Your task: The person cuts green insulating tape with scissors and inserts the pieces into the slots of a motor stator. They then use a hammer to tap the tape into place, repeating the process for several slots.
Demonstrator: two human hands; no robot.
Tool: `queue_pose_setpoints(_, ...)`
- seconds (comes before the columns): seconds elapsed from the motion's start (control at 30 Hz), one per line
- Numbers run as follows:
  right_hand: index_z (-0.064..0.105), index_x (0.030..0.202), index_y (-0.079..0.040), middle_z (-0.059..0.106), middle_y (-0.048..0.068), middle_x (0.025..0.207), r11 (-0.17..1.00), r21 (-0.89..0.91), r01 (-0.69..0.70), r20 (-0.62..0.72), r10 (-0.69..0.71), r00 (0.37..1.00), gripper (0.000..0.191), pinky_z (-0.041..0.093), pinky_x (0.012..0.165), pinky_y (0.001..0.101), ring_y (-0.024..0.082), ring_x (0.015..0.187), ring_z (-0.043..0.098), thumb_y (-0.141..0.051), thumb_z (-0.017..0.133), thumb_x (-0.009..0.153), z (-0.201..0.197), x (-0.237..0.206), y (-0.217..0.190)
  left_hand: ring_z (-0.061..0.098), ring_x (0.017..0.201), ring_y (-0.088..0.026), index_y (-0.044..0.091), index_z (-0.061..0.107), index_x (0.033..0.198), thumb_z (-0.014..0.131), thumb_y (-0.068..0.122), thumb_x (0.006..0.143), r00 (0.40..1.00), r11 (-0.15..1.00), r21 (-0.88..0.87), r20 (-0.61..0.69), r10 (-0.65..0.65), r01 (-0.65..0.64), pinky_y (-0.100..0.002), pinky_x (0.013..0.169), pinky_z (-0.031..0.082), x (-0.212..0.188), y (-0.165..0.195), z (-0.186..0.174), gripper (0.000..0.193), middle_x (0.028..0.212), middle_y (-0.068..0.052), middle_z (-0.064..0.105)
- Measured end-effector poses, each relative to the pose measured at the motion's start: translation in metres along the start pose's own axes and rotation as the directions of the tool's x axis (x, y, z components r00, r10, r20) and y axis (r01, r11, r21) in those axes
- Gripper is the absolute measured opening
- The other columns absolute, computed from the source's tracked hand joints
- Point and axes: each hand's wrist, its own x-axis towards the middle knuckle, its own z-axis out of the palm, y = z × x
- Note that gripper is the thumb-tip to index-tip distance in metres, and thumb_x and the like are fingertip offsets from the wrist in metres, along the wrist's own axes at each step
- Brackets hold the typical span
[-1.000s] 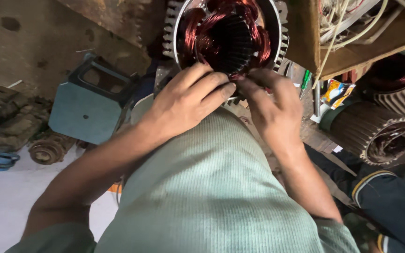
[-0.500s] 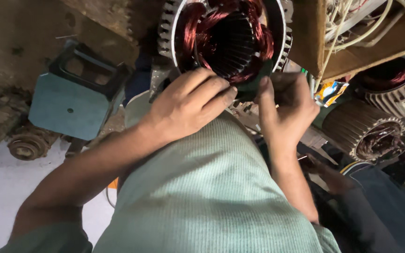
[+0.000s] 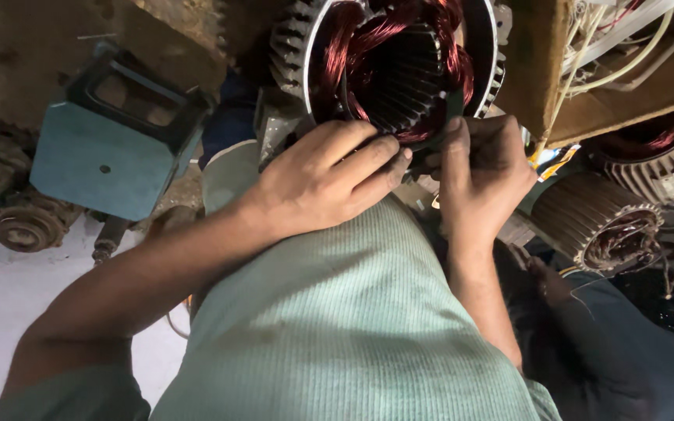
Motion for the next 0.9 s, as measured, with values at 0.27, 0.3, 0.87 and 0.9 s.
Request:
queue_pose_setpoints(0.27,0.055,0.098,0.003,0.069,0.007,0.084,0.982,-0.183,0.055,0.04,-0.048,0.998,0.02,0.053,0.066,0.0247,0.01,0.071,0.064,-0.005,0.069,0.11,0.004,0.01,0.008,0.059,0.116,-0.023,0.004,0.073,0.121,0.07,0.021,0.102,1.0,0.999,0.053,-0.005,0.012,-0.012,-0.036,0.092,0.057,0.004,-0.007,0.005,0.025,0.124,-0.006,0.065)
queue_pose_setpoints(0.3,0.054,0.099,0.003,0.07,0.008,0.084,0.966,-0.241,0.098,0.052,-0.088,0.995,0.021,0.053,0.068,0.0255,0.011,0.073,0.064,-0.004,0.07,0.111,0.003,0.012,0.009,0.059,0.116,-0.023,0.004,0.074,0.121,0.069,0.021,0.103,1.0,0.998,0.067,0.002,0.015,-0.016,-0.036,0.092,0.056,0.005,-0.008,0.006,0.025,0.124,-0.005,0.065)
queue_pose_setpoints(0.87,0.058,0.102,0.001,0.063,0.002,0.075,0.92,-0.055,-0.388,-0.009,0.388,0.922,0.014,0.043,0.053,0.0211,0.004,0.06,0.054,-0.006,0.068,0.107,0.021,0.027,-0.008,0.057,0.112,-0.018,0.001,0.068,0.138,0.056,0.025,0.097,0.951,0.99,0.135,0.308,0.003,-0.047,-0.032,0.088,0.053,0.024,-0.039,-0.008,0.049,0.125,-0.006,0.061)
queue_pose_setpoints(0.9,0.057,0.103,0.001,0.064,0.002,0.076,0.901,-0.038,-0.432,-0.007,0.432,0.902,0.013,0.045,0.053,0.0211,0.004,0.06,0.055,-0.006,0.067,0.107,0.024,0.029,-0.012,0.057,0.113,-0.018,0.001,0.068,0.136,0.056,0.025,0.098,0.955,0.992,0.11,0.297,0.02,-0.055,-0.032,0.09,0.053,0.024,-0.048,-0.007,0.047,0.125,-0.006,0.061)
